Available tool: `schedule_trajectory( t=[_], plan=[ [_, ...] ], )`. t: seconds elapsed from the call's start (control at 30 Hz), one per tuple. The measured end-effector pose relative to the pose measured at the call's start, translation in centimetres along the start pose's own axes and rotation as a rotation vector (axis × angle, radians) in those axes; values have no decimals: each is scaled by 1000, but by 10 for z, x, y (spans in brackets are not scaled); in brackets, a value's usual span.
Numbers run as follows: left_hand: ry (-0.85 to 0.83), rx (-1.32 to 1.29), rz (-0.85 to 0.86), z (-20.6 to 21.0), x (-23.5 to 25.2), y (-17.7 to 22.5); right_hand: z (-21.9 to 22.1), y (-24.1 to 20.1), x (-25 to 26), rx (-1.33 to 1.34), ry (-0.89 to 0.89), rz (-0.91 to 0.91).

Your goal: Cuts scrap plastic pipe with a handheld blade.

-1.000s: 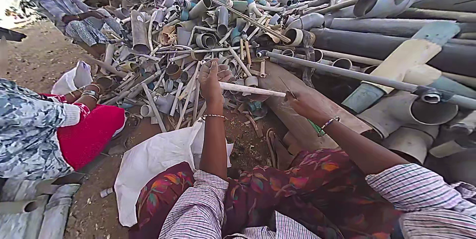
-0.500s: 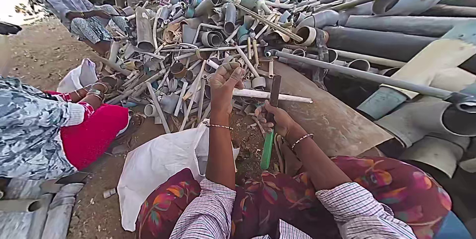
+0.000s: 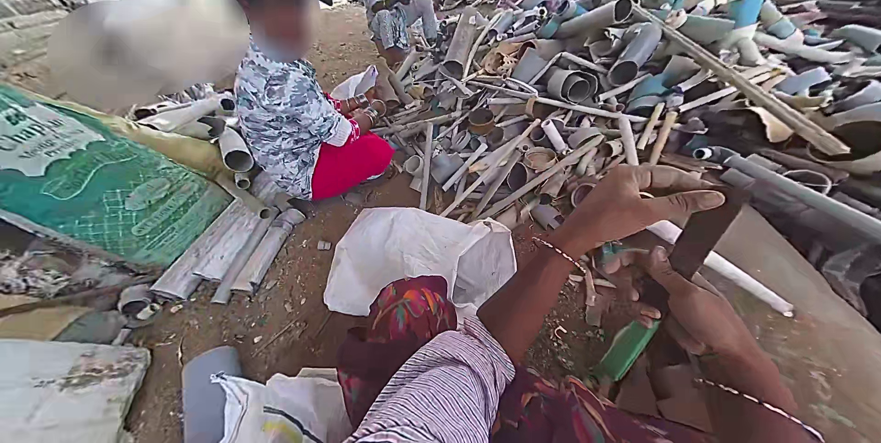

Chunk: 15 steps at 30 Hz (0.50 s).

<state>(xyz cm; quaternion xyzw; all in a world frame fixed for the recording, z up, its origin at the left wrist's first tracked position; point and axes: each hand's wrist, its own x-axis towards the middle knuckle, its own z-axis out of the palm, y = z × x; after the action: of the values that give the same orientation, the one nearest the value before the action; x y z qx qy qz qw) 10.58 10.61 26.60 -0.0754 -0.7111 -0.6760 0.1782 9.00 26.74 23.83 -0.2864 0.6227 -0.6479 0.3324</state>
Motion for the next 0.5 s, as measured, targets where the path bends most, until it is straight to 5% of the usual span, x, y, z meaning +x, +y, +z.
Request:
schedule_trajectory(
  t=[0.2,0.5],
  plan=[
    [117,4,-45,8,-9,34,4,9,5,-33,-6,-129],
    [249,-16,-38,0,2,15,-8,50,24,-116,167,-259]
  ],
)
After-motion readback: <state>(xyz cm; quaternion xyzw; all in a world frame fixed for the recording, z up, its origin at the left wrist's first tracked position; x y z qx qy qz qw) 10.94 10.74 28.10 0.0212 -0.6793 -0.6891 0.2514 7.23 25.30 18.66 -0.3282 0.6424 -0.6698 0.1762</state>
